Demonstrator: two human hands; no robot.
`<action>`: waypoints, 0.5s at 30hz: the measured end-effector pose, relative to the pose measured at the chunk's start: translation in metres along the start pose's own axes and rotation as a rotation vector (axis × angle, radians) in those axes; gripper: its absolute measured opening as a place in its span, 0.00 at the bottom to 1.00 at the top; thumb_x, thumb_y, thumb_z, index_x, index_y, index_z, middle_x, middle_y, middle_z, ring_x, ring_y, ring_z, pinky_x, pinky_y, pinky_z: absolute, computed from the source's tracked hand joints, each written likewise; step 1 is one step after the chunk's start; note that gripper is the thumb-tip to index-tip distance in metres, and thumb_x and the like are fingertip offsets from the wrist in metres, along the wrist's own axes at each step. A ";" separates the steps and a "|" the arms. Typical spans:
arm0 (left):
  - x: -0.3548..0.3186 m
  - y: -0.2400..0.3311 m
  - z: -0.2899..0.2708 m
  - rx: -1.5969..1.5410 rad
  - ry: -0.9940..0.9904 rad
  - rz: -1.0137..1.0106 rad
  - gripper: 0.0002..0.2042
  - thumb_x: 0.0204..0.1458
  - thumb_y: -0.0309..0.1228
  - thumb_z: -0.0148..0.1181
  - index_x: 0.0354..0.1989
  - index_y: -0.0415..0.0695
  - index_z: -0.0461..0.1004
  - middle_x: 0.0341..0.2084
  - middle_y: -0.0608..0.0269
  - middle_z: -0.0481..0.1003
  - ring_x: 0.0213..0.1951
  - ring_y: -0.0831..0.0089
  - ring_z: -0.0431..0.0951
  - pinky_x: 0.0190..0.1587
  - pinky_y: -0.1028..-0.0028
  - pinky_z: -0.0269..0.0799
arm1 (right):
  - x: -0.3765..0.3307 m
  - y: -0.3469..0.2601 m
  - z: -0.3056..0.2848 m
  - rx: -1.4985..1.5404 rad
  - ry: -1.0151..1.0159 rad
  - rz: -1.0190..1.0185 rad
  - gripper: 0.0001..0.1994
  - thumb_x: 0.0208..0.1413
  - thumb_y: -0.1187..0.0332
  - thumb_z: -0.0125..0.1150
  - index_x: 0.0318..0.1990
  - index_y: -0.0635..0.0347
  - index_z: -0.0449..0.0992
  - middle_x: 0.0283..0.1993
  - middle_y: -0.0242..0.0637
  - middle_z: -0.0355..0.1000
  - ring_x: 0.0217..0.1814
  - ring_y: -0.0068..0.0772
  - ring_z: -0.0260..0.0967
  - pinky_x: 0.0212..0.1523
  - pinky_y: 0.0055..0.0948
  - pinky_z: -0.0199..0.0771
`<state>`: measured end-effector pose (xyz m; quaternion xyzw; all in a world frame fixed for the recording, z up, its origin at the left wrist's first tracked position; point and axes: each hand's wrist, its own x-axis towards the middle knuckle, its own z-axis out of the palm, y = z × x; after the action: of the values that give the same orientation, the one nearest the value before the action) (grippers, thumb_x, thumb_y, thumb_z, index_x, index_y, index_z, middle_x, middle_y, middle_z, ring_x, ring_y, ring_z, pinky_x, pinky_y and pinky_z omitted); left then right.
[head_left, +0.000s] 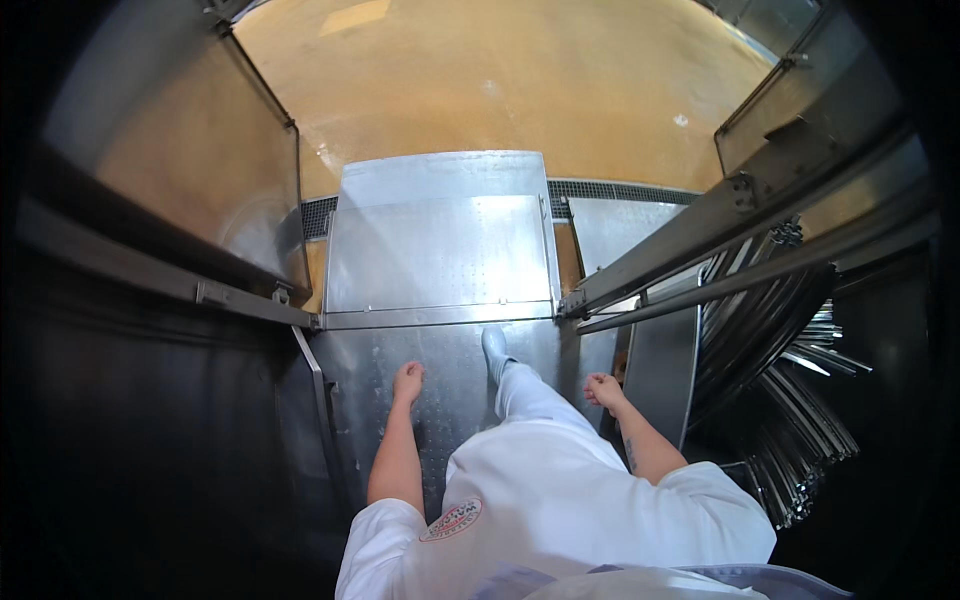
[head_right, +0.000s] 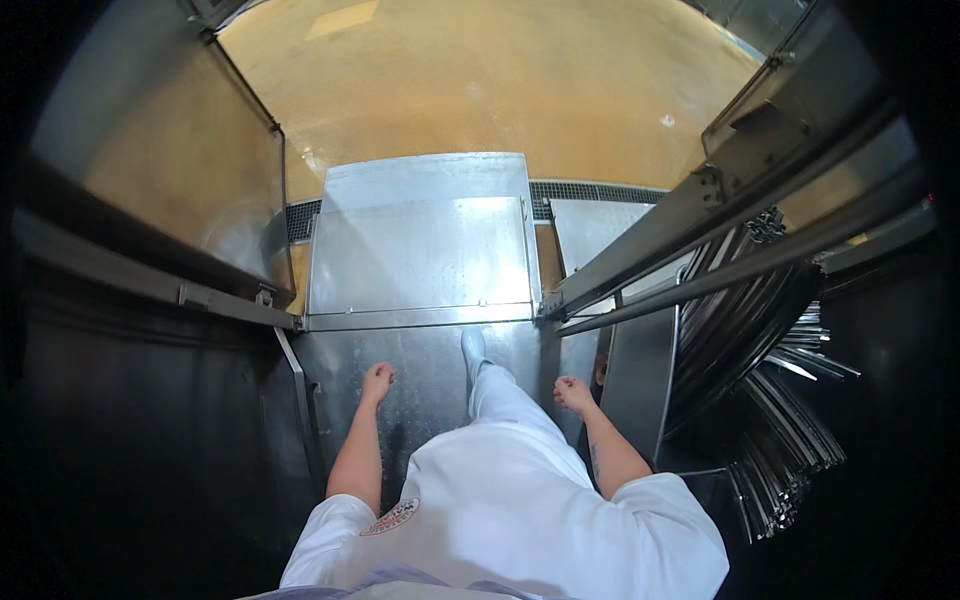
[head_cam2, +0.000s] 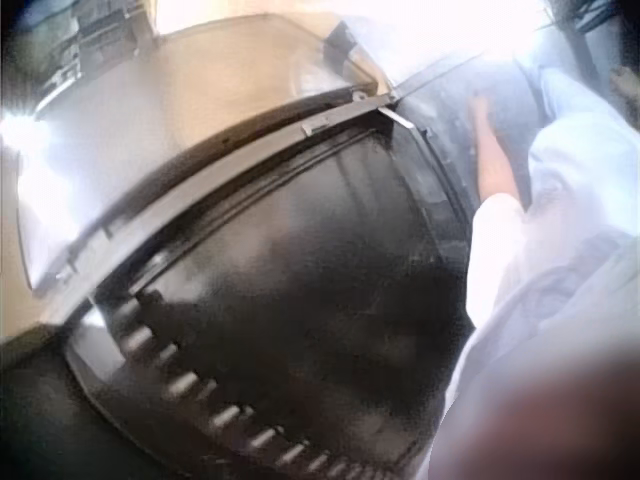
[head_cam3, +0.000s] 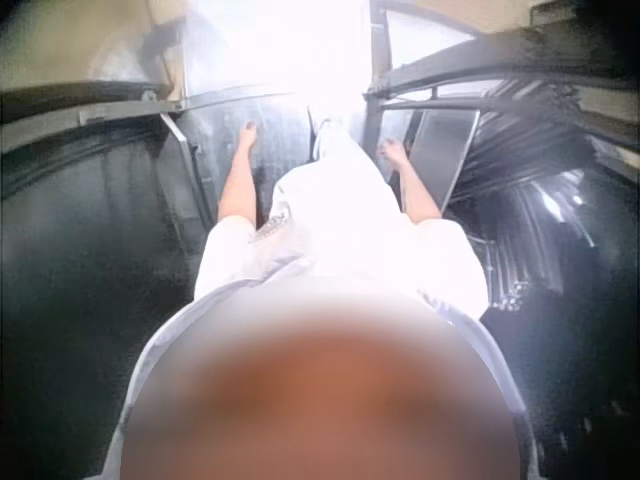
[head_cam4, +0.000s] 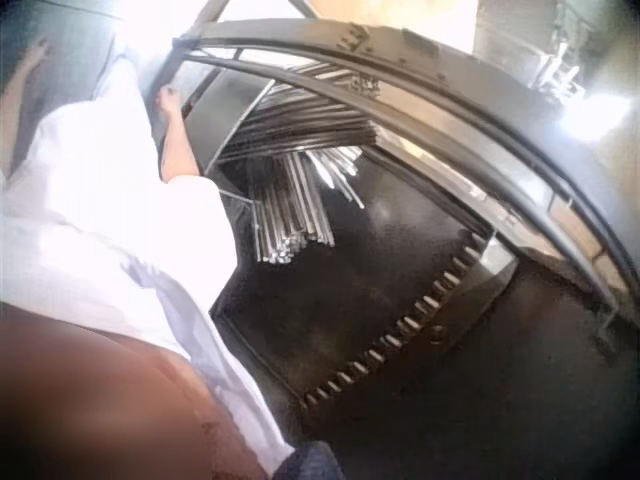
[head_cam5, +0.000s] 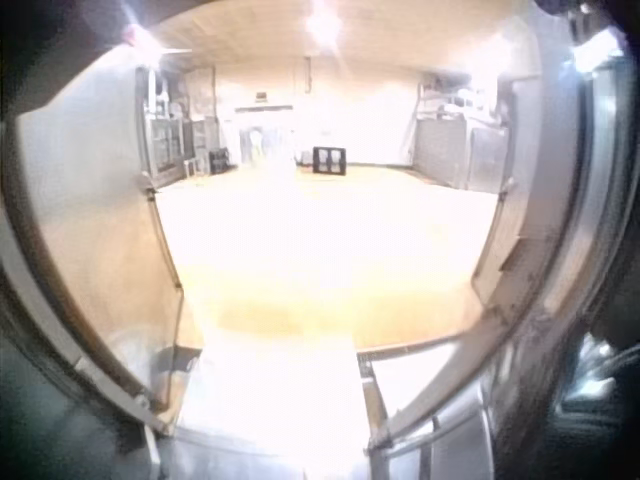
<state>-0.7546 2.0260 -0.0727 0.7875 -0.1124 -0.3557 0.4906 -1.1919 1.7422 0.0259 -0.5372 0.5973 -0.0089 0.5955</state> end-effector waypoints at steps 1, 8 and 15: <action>0.014 0.004 -0.011 -0.049 0.004 -0.028 0.14 0.59 0.38 0.56 0.44 0.40 0.78 0.28 0.65 0.78 0.30 0.74 0.77 0.34 0.72 0.71 | 0.013 -0.014 0.009 -0.001 -0.018 0.018 0.11 0.63 0.61 0.54 0.47 0.56 0.73 0.38 0.34 0.75 0.32 0.26 0.73 0.30 0.26 0.73; 0.061 0.059 -0.057 -0.094 0.017 -0.476 0.09 0.61 0.34 0.56 0.42 0.42 0.76 0.26 0.67 0.77 0.24 0.79 0.74 0.23 0.75 0.68 | 0.161 -0.102 0.016 -0.167 -0.047 0.137 0.09 0.60 0.62 0.53 0.31 0.55 0.75 0.26 0.34 0.73 0.21 0.27 0.69 0.18 0.27 0.66; 0.175 0.122 -0.067 0.087 -0.068 -0.456 0.12 0.62 0.37 0.54 0.45 0.44 0.78 0.31 0.66 0.78 0.26 0.76 0.75 0.25 0.73 0.70 | 0.245 -0.397 0.058 0.104 0.114 -0.260 0.15 0.64 0.61 0.53 0.51 0.61 0.74 0.41 0.34 0.77 0.36 0.25 0.75 0.33 0.24 0.73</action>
<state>-0.5620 1.9200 -0.0297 0.8004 0.0370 -0.4786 0.3591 -0.8298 1.4515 0.0952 -0.5772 0.5542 -0.1474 0.5813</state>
